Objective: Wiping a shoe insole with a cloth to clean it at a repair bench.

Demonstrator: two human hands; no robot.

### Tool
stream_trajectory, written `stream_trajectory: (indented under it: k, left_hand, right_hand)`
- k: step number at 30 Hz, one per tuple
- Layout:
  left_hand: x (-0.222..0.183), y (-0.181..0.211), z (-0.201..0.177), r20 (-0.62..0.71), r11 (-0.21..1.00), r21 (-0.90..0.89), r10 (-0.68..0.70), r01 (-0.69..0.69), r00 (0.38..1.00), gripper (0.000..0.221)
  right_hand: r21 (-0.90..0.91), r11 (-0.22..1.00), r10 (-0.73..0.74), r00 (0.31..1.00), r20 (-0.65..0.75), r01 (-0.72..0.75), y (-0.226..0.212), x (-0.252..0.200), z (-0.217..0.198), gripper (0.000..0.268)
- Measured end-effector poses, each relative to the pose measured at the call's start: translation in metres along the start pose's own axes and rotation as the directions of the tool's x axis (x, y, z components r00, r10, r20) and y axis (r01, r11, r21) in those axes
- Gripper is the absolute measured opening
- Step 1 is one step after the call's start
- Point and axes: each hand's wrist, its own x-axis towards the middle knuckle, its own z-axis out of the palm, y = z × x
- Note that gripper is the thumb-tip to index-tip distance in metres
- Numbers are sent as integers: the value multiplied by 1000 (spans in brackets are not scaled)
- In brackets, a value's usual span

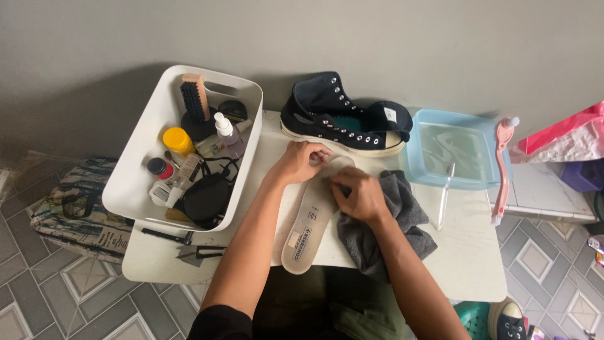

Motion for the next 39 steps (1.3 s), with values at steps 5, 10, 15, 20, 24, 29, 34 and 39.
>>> stream_trajectory:
  k: [5,10,15,20,24,29,34,39]
  left_hand:
    - [-4,7,-7,-6,1000,28,-6,6,1000,29]
    - [-4,8,-8,-4,999,34,-12,12,1000,29]
    - [-6,14,-13,14,1000,22,-20,20,1000,31]
    - [-4,7,-7,15,1000,21,-16,16,1000,29]
    - [2,-1,-3,24,1000,-22,-7,7,1000,26]
    - [-5,11,-15,35,1000,6,-4,4,999,26]
    - [-4,4,-8,21,1000,-1,3,-3,1000,27]
    - [-7,10,-11,-4,1000,24,7,-7,1000,26]
  right_hand:
    - [-101,991,78,986,-145,-93,29,11,7,19]
    - [-15,1000,-21,1000,18,21,-1,5,-2,16]
    - [-102,979,157,974,-164,-175,33,13,9,20]
    - [123,990,51,987,156,-70,-30,4,-33,18]
    - [321,947,-12,998,66,-10,-55,4,-63,16]
    - [204,976,-34,983,-181,71,-54,-1,-59,18]
    - [-146,989,13,977,212,18,-30,-19,-21,29]
    - [-325,910,259,965,-37,-257,21,-12,-16,44]
